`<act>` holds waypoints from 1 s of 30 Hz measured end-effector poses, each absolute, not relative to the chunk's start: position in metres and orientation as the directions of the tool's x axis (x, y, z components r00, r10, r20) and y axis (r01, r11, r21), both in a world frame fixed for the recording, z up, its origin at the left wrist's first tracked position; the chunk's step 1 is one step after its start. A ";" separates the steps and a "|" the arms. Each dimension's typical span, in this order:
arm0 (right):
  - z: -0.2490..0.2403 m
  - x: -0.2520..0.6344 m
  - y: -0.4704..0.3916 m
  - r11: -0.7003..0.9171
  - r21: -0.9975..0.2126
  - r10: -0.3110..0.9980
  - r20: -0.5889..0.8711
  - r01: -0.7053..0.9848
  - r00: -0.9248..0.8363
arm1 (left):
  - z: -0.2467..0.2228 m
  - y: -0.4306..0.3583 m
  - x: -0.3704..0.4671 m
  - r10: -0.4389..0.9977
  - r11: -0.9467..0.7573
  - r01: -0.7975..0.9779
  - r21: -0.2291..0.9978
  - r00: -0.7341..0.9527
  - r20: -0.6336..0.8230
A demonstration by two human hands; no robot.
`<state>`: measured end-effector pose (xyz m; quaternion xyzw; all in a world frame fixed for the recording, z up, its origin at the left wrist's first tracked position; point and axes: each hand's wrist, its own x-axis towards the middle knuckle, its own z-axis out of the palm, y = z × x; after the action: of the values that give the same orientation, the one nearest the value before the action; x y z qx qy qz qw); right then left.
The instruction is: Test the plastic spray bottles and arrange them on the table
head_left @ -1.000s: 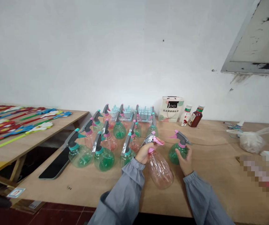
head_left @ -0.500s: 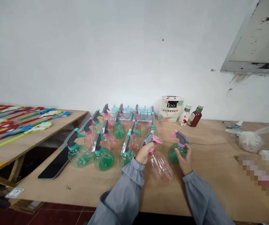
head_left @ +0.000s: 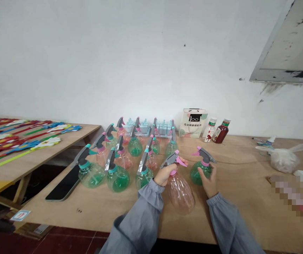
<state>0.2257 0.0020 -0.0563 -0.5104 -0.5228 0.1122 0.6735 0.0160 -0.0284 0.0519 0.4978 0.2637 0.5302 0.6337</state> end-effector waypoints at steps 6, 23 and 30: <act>-0.055 0.225 0.002 0.455 -0.809 0.684 0.585 0.372 0.435 | 0.049 -0.025 0.015 0.948 -0.098 -0.417 0.903 0.238 0.213; -0.056 0.226 0.000 0.429 -0.801 0.683 0.590 0.418 0.431 | 0.030 0.014 0.033 0.833 -0.500 0.229 0.835 -0.136 0.536; -0.060 0.231 -0.002 0.420 -0.793 0.719 0.588 0.442 0.371 | 0.012 0.033 0.041 0.796 -0.524 0.300 0.797 -0.161 0.584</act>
<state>0.2314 -0.0022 -0.0595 -0.5273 -0.5501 0.1085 0.6384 0.0413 0.0331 0.0122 0.6160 0.4447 0.6186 0.2004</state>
